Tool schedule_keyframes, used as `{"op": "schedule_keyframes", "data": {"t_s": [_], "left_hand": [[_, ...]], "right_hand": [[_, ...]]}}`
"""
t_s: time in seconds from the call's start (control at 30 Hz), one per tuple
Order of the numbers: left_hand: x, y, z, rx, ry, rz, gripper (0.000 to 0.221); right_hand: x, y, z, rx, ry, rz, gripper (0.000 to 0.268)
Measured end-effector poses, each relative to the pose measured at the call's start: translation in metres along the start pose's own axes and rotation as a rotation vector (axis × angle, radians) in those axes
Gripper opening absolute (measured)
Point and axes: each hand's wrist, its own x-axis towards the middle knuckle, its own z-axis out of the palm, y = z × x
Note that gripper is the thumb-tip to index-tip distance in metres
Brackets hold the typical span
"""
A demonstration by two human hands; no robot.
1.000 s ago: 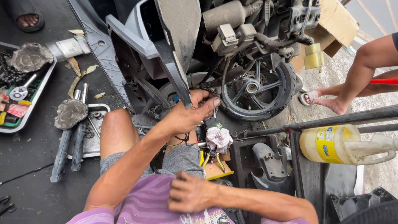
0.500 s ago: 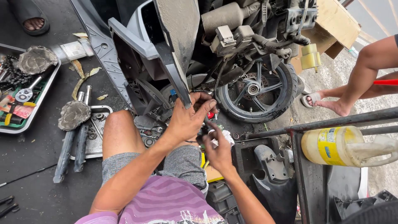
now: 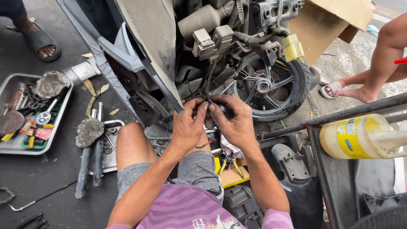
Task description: Finalizing the installation of a horn on a motorcycle by taping wires and connecting the horn relay unit.
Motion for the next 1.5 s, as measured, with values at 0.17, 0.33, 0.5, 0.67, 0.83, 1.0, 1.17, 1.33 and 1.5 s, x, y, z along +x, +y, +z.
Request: {"op": "schedule_keyframes", "data": {"t_s": [0.17, 0.33, 0.5, 0.67, 0.83, 1.0, 1.17, 1.33, 1.5], "left_hand": [[-0.01, 0.044, -0.034, 0.146, -0.205, -0.021, 0.053], [-0.026, 0.016, -0.026, 0.371, 0.123, 0.311, 0.023], [-0.004, 0.04, -0.019, 0.292, 0.008, 0.291, 0.032], [0.009, 0.049, -0.028, 0.032, -0.159, 0.072, 0.032], [0.016, 0.007, -0.031, -0.185, -0.278, -0.105, 0.024], [0.009, 0.004, -0.021, -0.37, -0.216, -0.222, 0.039], [0.009, -0.012, -0.022, -0.38, -0.213, -0.263, 0.037], [0.017, -0.003, -0.028, -0.358, -0.202, -0.272, 0.032], [0.009, -0.007, -0.018, -0.288, -0.158, -0.26, 0.029]], "right_hand": [[0.003, 0.005, -0.009, -0.031, -0.063, 0.024, 0.019], [-0.008, 0.03, -0.005, 0.014, -0.098, 0.082, 0.022], [-0.004, 0.014, -0.011, 0.088, -0.118, 0.095, 0.026], [-0.004, 0.009, -0.019, 0.129, -0.142, 0.104, 0.026], [0.002, -0.001, -0.021, 0.031, -0.159, 0.042, 0.022], [-0.001, 0.013, -0.012, -0.331, -0.112, -0.247, 0.02], [-0.001, 0.008, -0.006, -0.415, -0.113, -0.346, 0.022], [0.0, 0.013, -0.007, -0.361, -0.173, -0.326, 0.023], [0.003, 0.017, -0.017, -0.082, -0.097, -0.086, 0.02]]}}
